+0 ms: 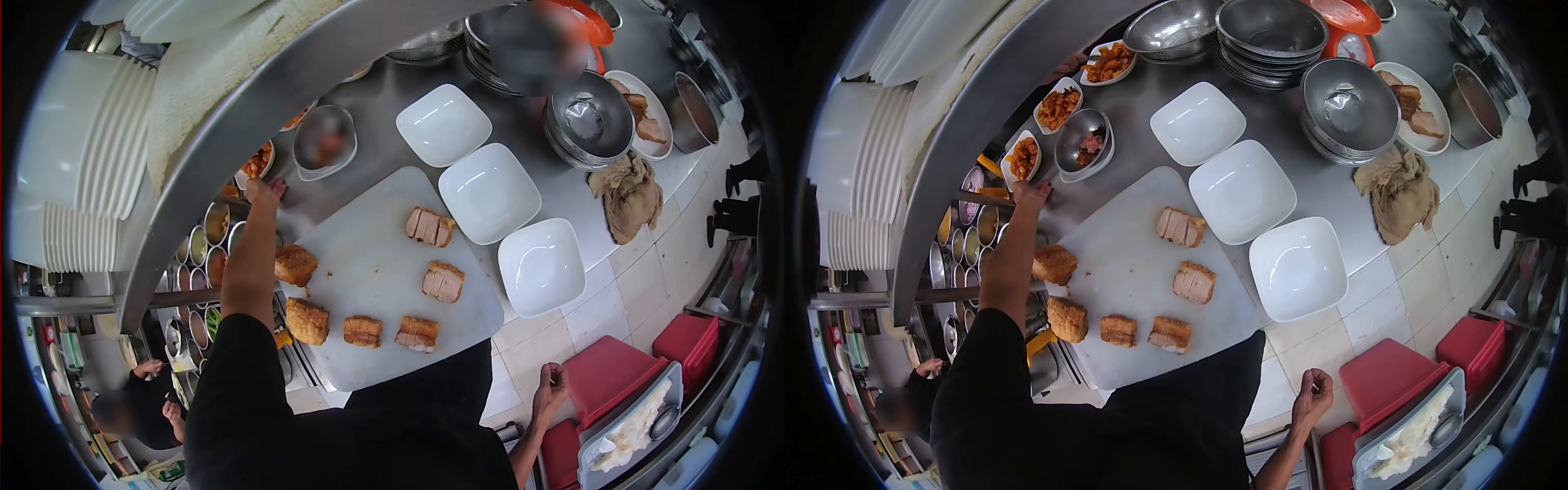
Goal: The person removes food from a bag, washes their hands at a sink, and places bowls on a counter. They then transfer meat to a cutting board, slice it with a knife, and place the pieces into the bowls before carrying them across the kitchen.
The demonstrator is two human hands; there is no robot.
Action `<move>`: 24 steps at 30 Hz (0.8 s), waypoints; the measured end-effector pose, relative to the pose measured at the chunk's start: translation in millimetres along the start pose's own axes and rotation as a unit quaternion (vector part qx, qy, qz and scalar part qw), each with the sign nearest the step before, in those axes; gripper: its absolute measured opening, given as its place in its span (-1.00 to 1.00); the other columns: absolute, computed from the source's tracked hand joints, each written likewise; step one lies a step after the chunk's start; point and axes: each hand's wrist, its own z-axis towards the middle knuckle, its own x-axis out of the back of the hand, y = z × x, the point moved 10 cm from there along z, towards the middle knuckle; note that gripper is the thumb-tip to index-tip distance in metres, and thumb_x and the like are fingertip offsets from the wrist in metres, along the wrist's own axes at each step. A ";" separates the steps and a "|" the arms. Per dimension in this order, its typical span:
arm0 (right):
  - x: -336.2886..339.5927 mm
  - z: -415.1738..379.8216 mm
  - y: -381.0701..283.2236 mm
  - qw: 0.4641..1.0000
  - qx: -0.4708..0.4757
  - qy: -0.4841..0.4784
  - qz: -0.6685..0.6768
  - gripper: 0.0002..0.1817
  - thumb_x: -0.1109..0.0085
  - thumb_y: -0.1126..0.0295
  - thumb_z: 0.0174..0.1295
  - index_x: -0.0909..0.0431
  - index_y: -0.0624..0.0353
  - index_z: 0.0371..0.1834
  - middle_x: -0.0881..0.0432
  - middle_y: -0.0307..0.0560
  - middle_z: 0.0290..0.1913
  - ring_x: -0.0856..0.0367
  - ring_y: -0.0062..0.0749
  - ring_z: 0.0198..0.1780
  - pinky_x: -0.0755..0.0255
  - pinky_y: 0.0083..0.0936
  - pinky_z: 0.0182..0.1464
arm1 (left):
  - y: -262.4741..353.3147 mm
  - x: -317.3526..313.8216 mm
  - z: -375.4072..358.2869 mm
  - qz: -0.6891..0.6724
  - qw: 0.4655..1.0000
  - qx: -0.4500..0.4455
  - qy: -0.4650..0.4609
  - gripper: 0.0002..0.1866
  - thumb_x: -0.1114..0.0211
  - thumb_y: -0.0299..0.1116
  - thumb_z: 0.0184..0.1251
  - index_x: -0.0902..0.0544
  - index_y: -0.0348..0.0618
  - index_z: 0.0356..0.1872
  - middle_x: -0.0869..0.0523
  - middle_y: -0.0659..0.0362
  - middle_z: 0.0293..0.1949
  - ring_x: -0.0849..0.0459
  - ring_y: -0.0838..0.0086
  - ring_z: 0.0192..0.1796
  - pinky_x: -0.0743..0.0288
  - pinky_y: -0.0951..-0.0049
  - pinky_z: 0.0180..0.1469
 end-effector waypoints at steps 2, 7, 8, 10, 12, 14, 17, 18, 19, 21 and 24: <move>1.3 0.4 5.1 1.000 0.005 0.004 -0.028 -0.81 -0.28 0.35 0.24 -0.58 0.27 -0.30 -0.59 -0.17 -0.40 -0.48 -0.55 -0.35 -0.37 -0.59 -0.31 | 2.9 -1.2 -3.9 0.005 1.000 -0.012 -0.005 -0.49 0.13 -0.21 0.34 -0.24 -0.33 0.23 -0.57 -0.25 -0.08 -0.67 -0.01 -0.17 -0.63 0.04 -0.22; 4.7 -3.5 5.1 0.999 -0.023 0.009 -0.022 -0.80 -0.29 0.33 0.23 -0.58 0.26 -0.31 -0.58 -0.19 -0.40 -0.48 -0.56 -0.34 -0.38 -0.59 -0.30 | 10.1 -11.8 11.3 -0.043 0.995 -0.018 -0.089 -0.48 0.27 -0.22 0.37 -0.22 -0.32 0.27 -0.47 -0.28 0.08 -0.60 -0.09 -0.01 -0.63 -0.03 -0.12; 3.9 -3.4 2.9 1.000 -0.019 0.008 -0.017 -0.80 -0.29 0.33 0.23 -0.58 0.26 -0.31 -0.58 -0.20 -0.40 -0.47 -0.56 -0.34 -0.38 -0.59 -0.29 | 11.8 -10.2 17.2 -0.041 0.995 -0.018 -0.091 -0.48 0.27 -0.22 0.37 -0.22 -0.32 0.27 -0.47 -0.28 0.08 -0.60 -0.09 -0.01 -0.63 -0.03 -0.12; 5.0 -2.4 7.2 1.000 -0.010 0.010 -0.013 -0.80 -0.29 0.33 0.23 -0.57 0.26 -0.31 -0.57 -0.20 -0.39 -0.47 -0.57 -0.34 -0.37 -0.59 -0.30 | 11.4 -11.0 36.8 -0.057 0.990 -0.021 -0.130 -0.49 0.31 -0.26 0.36 -0.23 -0.32 0.25 -0.51 -0.25 0.04 -0.62 -0.08 -0.05 -0.65 -0.01 -0.11; 6.3 -0.2 7.2 1.000 0.001 0.010 -0.010 -0.80 -0.29 0.33 0.23 -0.57 0.26 -0.31 -0.57 -0.21 -0.39 -0.47 -0.58 -0.33 -0.37 -0.60 -0.30 | 12.3 -8.8 43.1 -0.053 0.990 -0.031 -0.128 -0.51 0.31 -0.29 0.36 -0.26 -0.33 0.23 -0.52 -0.25 0.02 -0.63 -0.07 -0.06 -0.66 0.00 -0.11; 7.6 2.8 6.5 1.000 -0.009 0.018 0.012 -0.81 -0.29 0.34 0.23 -0.57 0.26 -0.30 -0.57 -0.21 -0.39 -0.47 -0.59 -0.34 -0.36 -0.60 -0.30 | 14.0 -7.5 43.8 -0.050 0.990 -0.042 -0.124 -0.52 0.31 -0.32 0.35 -0.28 -0.34 0.22 -0.54 -0.25 -0.01 -0.64 -0.06 -0.08 -0.67 0.00 -0.11; 7.4 7.9 -0.3 1.000 0.005 0.024 0.015 -0.80 -0.28 0.33 0.24 -0.57 0.26 -0.27 -0.57 -0.22 -0.39 -0.47 -0.58 -0.34 -0.35 -0.60 -0.30 | 15.9 -2.6 45.3 -0.040 0.993 -0.057 -0.091 -0.55 0.29 -0.38 0.33 -0.34 -0.34 0.17 -0.57 -0.23 -0.05 -0.65 -0.05 -0.12 -0.67 0.01 -0.09; 6.6 8.9 -3.0 1.000 0.004 0.024 0.015 -0.80 -0.28 0.33 0.24 -0.57 0.26 -0.27 -0.57 -0.22 -0.39 -0.47 -0.58 -0.34 -0.35 -0.60 -0.30 | 15.0 -3.7 51.7 -0.038 0.992 -0.050 -0.106 -0.56 0.27 -0.40 0.32 -0.35 -0.33 0.15 -0.57 -0.22 -0.05 -0.65 -0.04 -0.12 -0.67 0.02 -0.10; 5.9 9.8 -6.3 1.000 0.004 0.026 0.017 -0.80 -0.27 0.33 0.24 -0.56 0.25 -0.27 -0.57 -0.22 -0.39 -0.47 -0.58 -0.34 -0.35 -0.61 -0.30 | 14.3 -4.5 57.8 -0.037 0.991 -0.043 -0.121 -0.57 0.25 -0.41 0.32 -0.37 -0.33 0.14 -0.57 -0.21 -0.05 -0.65 -0.03 -0.12 -0.67 0.03 -0.11; 4.4 11.5 -10.8 0.999 0.003 0.028 0.020 -0.80 -0.27 0.32 0.25 -0.56 0.25 -0.27 -0.57 -0.22 -0.39 -0.47 -0.58 -0.35 -0.35 -0.61 -0.30 | 14.0 -6.2 62.3 -0.054 0.988 -0.040 -0.141 -0.58 0.24 -0.42 0.31 -0.37 -0.33 0.14 -0.57 -0.20 -0.05 -0.65 -0.02 -0.13 -0.67 0.05 -0.12; 1.9 13.0 -17.9 0.999 0.000 0.015 0.028 -0.81 -0.26 0.33 0.25 -0.57 0.24 -0.27 -0.57 -0.23 -0.39 -0.46 -0.59 -0.35 -0.33 -0.63 -0.30 | 12.7 -12.4 57.6 -0.082 0.979 -0.044 -0.183 -0.59 0.22 -0.43 0.30 -0.37 -0.32 0.13 -0.57 -0.18 -0.04 -0.65 0.00 -0.14 -0.67 0.08 -0.15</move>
